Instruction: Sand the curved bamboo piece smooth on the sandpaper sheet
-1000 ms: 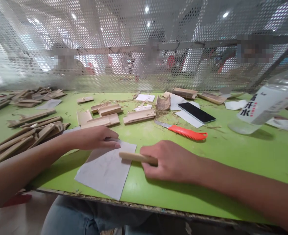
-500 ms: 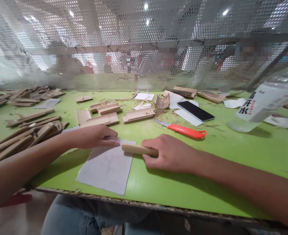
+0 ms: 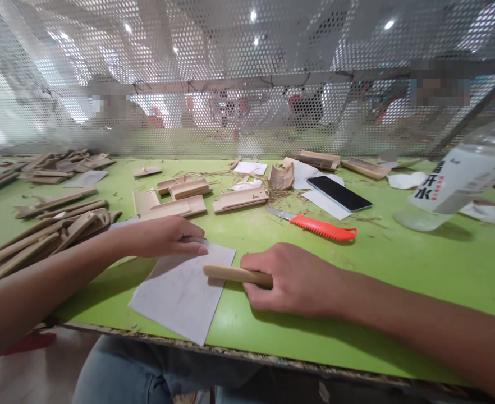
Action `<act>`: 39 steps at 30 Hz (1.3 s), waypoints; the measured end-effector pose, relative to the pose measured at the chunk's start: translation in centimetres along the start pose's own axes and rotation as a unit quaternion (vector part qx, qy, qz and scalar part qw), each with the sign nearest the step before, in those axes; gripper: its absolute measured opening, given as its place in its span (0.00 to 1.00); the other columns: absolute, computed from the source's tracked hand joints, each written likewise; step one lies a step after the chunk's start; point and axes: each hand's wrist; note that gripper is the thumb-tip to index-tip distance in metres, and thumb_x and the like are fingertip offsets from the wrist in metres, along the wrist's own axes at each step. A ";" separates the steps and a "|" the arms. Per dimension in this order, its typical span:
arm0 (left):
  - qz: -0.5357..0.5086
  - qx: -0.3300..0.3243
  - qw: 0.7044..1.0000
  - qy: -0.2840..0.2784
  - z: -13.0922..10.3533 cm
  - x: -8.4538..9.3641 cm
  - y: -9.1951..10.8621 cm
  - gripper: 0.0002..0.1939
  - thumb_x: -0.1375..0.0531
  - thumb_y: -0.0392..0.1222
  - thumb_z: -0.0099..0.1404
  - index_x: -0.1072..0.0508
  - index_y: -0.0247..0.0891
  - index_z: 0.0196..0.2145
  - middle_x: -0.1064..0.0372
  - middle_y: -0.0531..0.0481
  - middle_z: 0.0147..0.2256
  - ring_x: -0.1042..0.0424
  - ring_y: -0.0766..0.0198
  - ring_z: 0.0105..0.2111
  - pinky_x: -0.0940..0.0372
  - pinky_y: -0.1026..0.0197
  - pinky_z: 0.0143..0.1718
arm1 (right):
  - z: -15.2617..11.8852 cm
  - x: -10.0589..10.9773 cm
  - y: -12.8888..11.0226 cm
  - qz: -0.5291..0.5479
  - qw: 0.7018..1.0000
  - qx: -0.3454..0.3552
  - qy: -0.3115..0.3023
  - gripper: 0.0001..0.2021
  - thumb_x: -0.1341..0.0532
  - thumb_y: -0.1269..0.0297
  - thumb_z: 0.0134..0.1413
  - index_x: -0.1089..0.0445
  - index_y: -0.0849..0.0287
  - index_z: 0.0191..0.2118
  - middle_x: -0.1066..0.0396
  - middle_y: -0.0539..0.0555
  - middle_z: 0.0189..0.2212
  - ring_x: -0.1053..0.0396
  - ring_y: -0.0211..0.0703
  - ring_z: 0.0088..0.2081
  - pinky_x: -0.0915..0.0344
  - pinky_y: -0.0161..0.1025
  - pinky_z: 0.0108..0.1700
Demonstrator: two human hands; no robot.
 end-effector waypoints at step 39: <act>0.016 0.007 1.000 0.006 0.0 -0.1 -0.2 0.23 0.45 0.57 0.72 0.37 0.39 0.26 0.41 0.56 0.22 0.42 0.68 0.23 0.51 0.61 0.26 | 0.2 -0.3 0.5 -0.032 0.999 -0.018 0.026 0.10 0.42 0.63 0.58 0.41 0.55 0.27 0.40 0.45 0.20 0.46 0.36 0.22 0.54 0.40 0.27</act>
Point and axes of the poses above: each hand's wrist, its own z-axis towards the middle knuckle, its own x-axis out of the back of the hand, y = z × x
